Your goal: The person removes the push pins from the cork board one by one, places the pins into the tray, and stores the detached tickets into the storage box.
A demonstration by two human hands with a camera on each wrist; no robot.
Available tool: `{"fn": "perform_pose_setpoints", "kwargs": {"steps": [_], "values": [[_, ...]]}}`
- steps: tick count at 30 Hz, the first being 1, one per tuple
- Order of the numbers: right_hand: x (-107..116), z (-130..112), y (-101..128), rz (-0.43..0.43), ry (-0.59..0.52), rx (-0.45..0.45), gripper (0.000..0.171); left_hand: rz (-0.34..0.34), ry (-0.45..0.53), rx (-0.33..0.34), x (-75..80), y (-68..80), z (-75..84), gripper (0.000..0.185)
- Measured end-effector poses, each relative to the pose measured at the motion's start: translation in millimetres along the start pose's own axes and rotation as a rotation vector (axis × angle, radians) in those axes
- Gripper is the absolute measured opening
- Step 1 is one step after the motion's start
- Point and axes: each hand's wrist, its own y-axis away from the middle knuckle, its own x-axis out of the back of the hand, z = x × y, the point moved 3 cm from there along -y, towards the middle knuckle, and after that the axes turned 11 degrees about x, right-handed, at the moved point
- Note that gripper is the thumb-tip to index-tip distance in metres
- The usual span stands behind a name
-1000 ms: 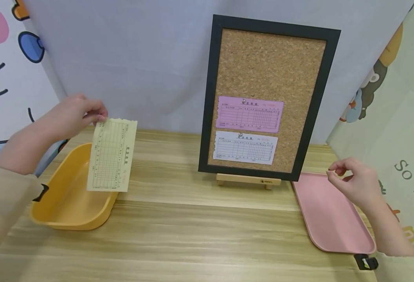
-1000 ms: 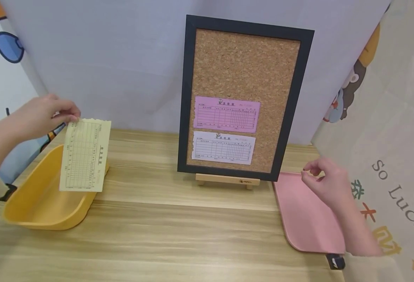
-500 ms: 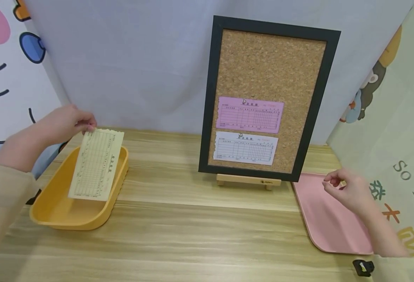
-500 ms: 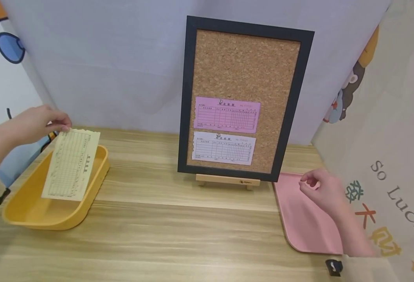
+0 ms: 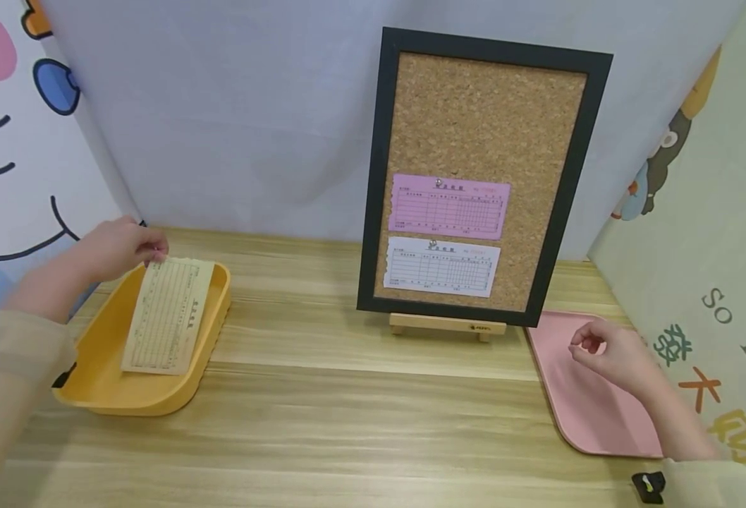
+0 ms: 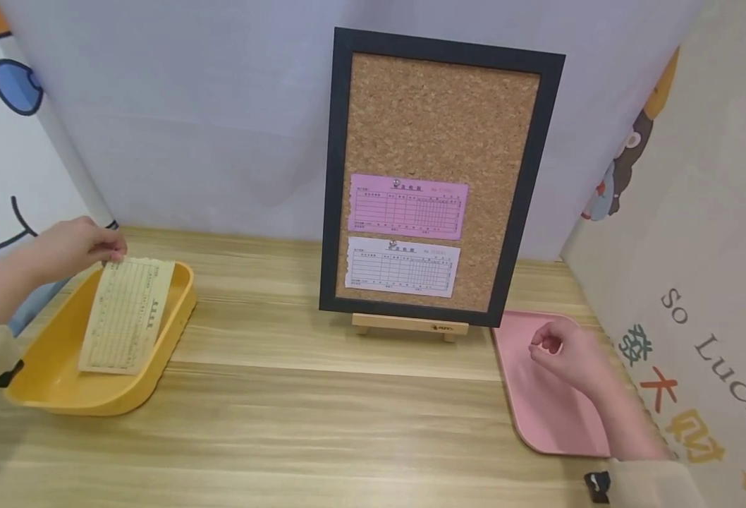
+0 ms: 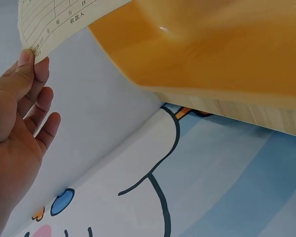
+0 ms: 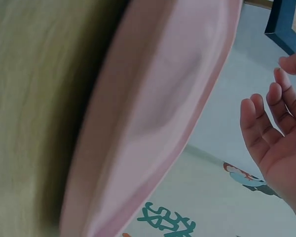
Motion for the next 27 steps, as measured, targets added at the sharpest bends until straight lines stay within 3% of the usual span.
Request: {"fn": "perform_pose_setpoints", "kwargs": {"steps": [8,19,27], "values": [[-5,13,1,-0.121,-0.016,0.022,0.013,-0.026,-0.001,-0.002,-14.0,-3.8,-1.1,0.008],[-13,31,0,-0.233,-0.067,0.062,0.011,-0.120,-0.012,-0.006,-32.6,-5.3,-8.4,0.007],[-17,41,-3,-0.299,-0.089,0.010,0.012,-0.141,-0.045,-0.012,-42.8,-8.1,-8.6,0.009]]}}
